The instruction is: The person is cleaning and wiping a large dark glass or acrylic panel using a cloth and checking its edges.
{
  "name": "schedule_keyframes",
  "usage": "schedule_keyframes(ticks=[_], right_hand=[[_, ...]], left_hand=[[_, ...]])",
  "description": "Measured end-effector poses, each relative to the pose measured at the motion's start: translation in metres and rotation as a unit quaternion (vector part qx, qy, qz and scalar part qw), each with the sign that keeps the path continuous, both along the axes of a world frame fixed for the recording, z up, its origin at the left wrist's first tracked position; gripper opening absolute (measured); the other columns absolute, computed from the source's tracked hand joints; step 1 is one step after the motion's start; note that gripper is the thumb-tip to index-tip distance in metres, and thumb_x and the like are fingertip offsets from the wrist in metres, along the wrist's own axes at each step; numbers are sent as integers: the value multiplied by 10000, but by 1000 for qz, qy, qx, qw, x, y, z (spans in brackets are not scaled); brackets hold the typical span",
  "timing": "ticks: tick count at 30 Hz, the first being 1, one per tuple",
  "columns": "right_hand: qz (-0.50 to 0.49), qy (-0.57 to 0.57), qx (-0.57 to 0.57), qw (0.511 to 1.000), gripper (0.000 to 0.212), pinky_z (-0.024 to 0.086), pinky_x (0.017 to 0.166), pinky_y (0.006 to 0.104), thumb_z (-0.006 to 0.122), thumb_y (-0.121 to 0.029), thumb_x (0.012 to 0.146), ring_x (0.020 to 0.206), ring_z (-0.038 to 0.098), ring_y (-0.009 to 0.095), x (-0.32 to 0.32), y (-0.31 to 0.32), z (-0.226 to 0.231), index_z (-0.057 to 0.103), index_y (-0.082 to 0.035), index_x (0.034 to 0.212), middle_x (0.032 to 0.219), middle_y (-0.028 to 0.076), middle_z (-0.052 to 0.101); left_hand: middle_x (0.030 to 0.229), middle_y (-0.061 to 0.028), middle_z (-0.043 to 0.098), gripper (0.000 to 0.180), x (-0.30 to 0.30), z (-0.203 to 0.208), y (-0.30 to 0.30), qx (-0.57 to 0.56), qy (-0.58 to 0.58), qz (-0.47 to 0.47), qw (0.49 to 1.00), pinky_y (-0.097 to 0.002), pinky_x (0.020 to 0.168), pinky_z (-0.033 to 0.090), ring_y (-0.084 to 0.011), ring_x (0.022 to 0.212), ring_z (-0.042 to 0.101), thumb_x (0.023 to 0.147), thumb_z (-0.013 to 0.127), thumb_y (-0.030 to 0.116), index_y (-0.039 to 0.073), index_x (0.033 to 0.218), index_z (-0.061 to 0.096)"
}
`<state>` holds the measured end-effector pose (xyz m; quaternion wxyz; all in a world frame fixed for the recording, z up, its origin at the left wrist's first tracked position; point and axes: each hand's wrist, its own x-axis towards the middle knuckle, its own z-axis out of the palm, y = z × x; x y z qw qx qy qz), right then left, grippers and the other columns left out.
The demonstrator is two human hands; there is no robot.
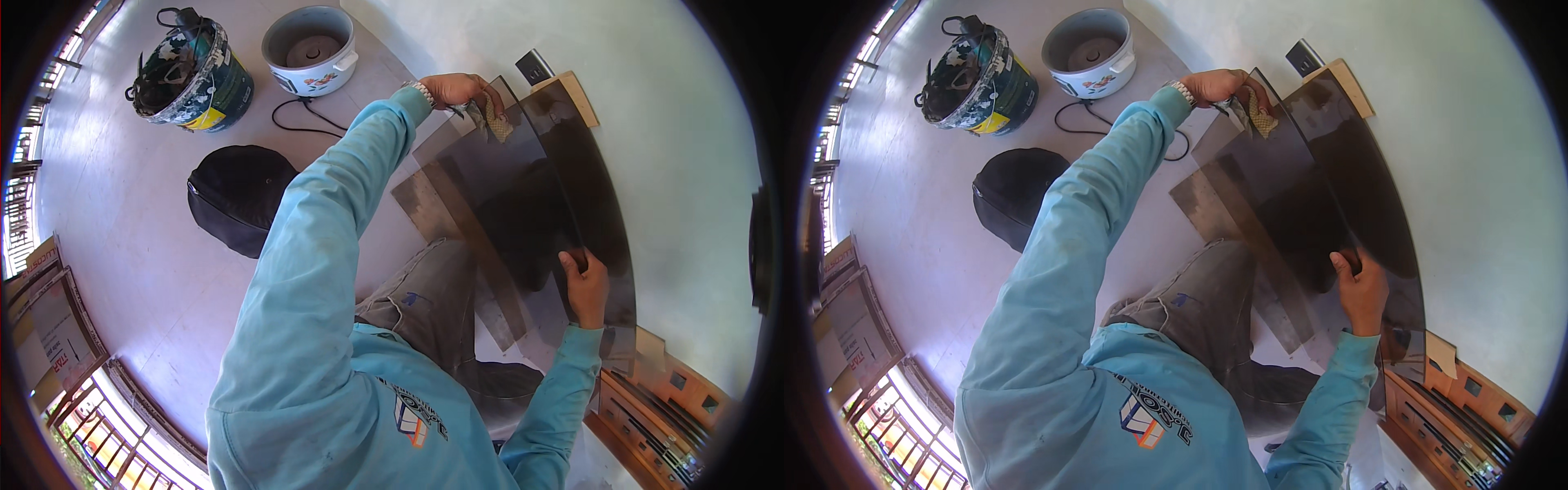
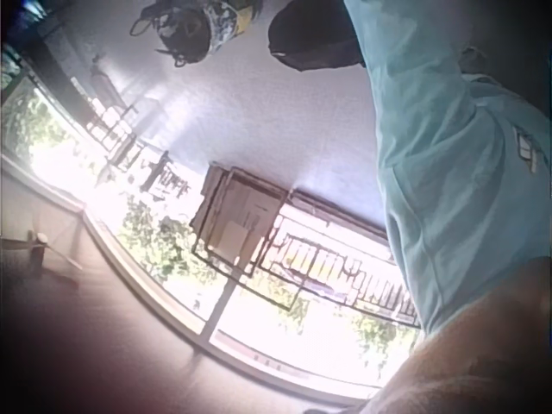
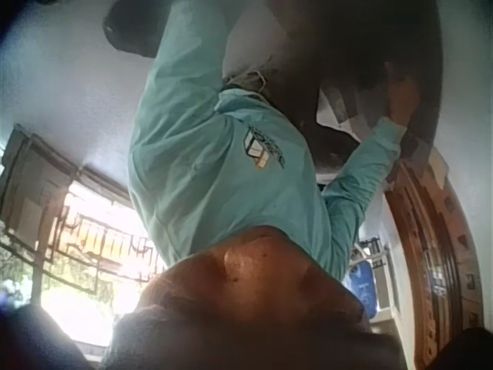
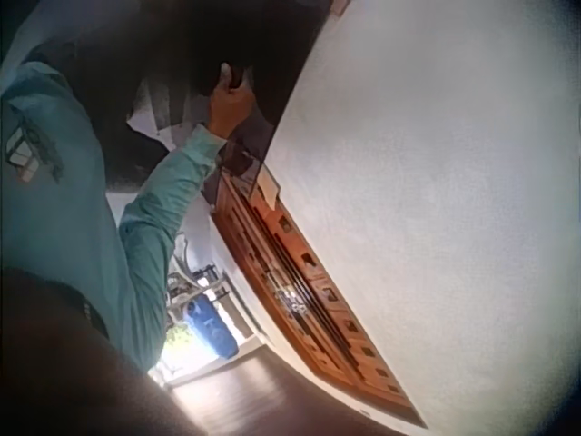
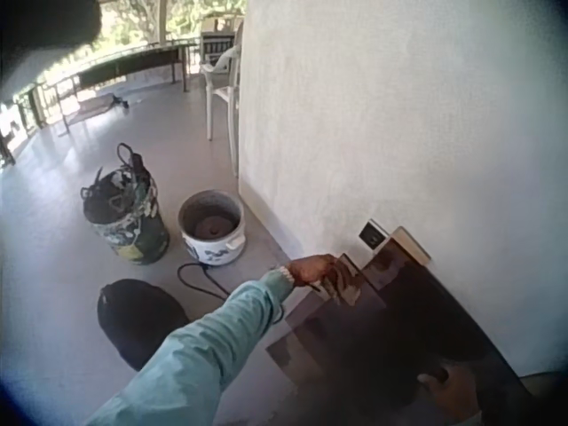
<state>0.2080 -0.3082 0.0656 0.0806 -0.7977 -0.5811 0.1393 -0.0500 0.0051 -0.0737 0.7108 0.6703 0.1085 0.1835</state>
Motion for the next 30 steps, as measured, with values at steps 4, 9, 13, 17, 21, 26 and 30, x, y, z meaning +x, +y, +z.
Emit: schedule_keyframes(ticks=[4,9,13,17,21,26,30], right_hand=[[5,10,-18,1000,435,502,720,382,687,-437,851,797,671,344,-4,-2,1,685,-18,967,860,154,702],[-14,30,-19,999,420,497,714,373,689,-404,860,785,671,342,-8,-2,3,679,2,970,838,171,697],[-17,43,-27,999,399,491,708,355,696,-361,865,762,672,317,-19,-6,10,667,26,957,827,179,696],[-14,41,-57,997,405,490,703,348,689,-345,876,749,672,300,-15,-11,6,656,50,960,814,191,693],[-25,47,-53,997,408,489,707,344,686,-339,881,745,672,285,-18,-8,7,652,58,968,816,191,695],[-6,41,-40,998,409,485,711,334,689,-346,883,731,660,257,-17,-8,7,656,49,982,809,173,696],[-11,51,-41,998,409,484,704,335,688,-353,884,722,652,253,-19,-14,5,657,43,981,804,165,695]], left_hand=[[1122,-215,666,402,3,-28,-2,-166,-52,12,985,-338,982,447,-293,1042,626,907,498,231,-91,1103,636],[1051,-220,679,619,6,-1,-13,-251,12,-8,968,-355,952,473,-275,994,644,945,502,501,-87,1044,664],[987,-186,690,645,2,12,-27,-243,30,47,968,-349,933,479,-243,966,647,923,511,556,-60,993,687],[937,-148,688,725,-4,19,-32,-161,56,49,984,-332,890,494,-218,908,653,892,493,649,-46,944,689],[886,-137,687,773,1,8,-31,-175,36,78,981,-309,836,505,-213,857,663,880,461,701,-40,892,684],[821,-122,678,726,0,13,-34,-219,10,37,975,-289,793,508,-197,832,669,868,498,692,-13,828,668],[762,-98,673,684,-5,17,-40,-150,57,101,982,-270,715,506,-174,741,654,890,513,642,-21,868,676]])
